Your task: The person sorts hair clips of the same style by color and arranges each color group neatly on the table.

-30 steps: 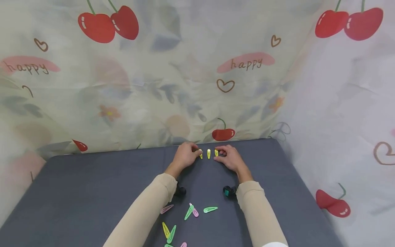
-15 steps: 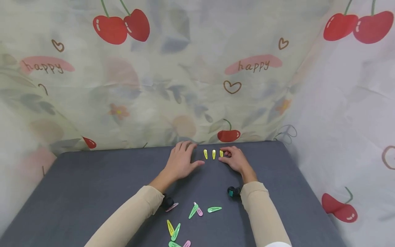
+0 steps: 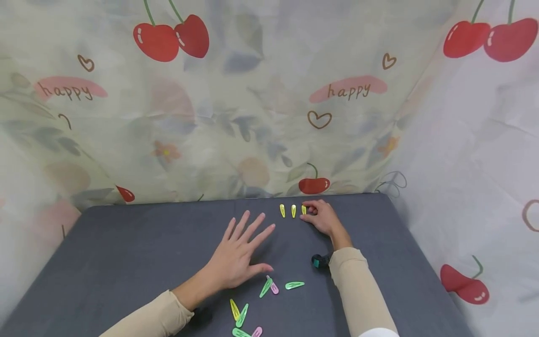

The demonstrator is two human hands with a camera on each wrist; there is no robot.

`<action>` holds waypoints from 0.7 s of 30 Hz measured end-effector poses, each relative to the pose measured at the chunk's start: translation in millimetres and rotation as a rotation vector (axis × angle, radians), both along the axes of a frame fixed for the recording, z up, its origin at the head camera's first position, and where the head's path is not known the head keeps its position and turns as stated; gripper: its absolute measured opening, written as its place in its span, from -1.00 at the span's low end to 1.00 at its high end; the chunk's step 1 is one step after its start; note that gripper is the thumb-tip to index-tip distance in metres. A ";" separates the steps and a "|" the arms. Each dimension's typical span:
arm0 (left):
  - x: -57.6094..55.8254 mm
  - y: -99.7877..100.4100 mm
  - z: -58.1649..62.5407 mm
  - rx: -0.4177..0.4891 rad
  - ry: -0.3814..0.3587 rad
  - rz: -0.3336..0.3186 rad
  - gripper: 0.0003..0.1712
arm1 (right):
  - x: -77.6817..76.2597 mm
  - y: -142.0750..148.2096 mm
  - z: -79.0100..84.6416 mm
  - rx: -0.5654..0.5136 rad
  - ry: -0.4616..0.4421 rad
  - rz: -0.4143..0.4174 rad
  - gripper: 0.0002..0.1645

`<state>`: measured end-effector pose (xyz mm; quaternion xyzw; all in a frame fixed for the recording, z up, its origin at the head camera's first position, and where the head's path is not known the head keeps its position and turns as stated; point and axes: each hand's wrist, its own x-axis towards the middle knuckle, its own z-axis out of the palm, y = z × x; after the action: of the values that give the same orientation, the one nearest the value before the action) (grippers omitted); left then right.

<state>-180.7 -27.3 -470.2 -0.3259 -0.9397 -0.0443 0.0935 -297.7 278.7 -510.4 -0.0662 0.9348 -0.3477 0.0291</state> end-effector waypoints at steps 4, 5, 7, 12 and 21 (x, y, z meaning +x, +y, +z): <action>13.4 -10.8 -2.7 -0.031 0.041 -0.010 0.15 | 0.0 0.5 -0.8 -0.012 0.003 0.012 -0.44; 16.1 -13.3 -3.3 -0.036 0.045 -0.016 0.15 | -0.3 0.6 -1.0 -0.012 0.005 0.013 -0.44; 21.7 -18.2 -4.3 -0.046 0.039 -0.026 0.15 | -0.8 0.4 -1.5 -0.014 0.005 0.013 -0.44; 36.2 -32.4 -4.7 -0.041 -0.007 -0.027 0.15 | -0.5 -1.1 -1.6 -0.013 -0.005 0.009 -0.44; 49.5 -53.0 -0.5 0.028 -0.031 -0.043 0.25 | -0.1 -0.2 0.5 -0.013 -0.008 0.003 -0.43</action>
<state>-131.2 -80.3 -470.7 -0.3440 -0.9331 -0.0647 0.0824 -297.8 278.4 -509.8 -0.0664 0.9324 -0.3539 0.0326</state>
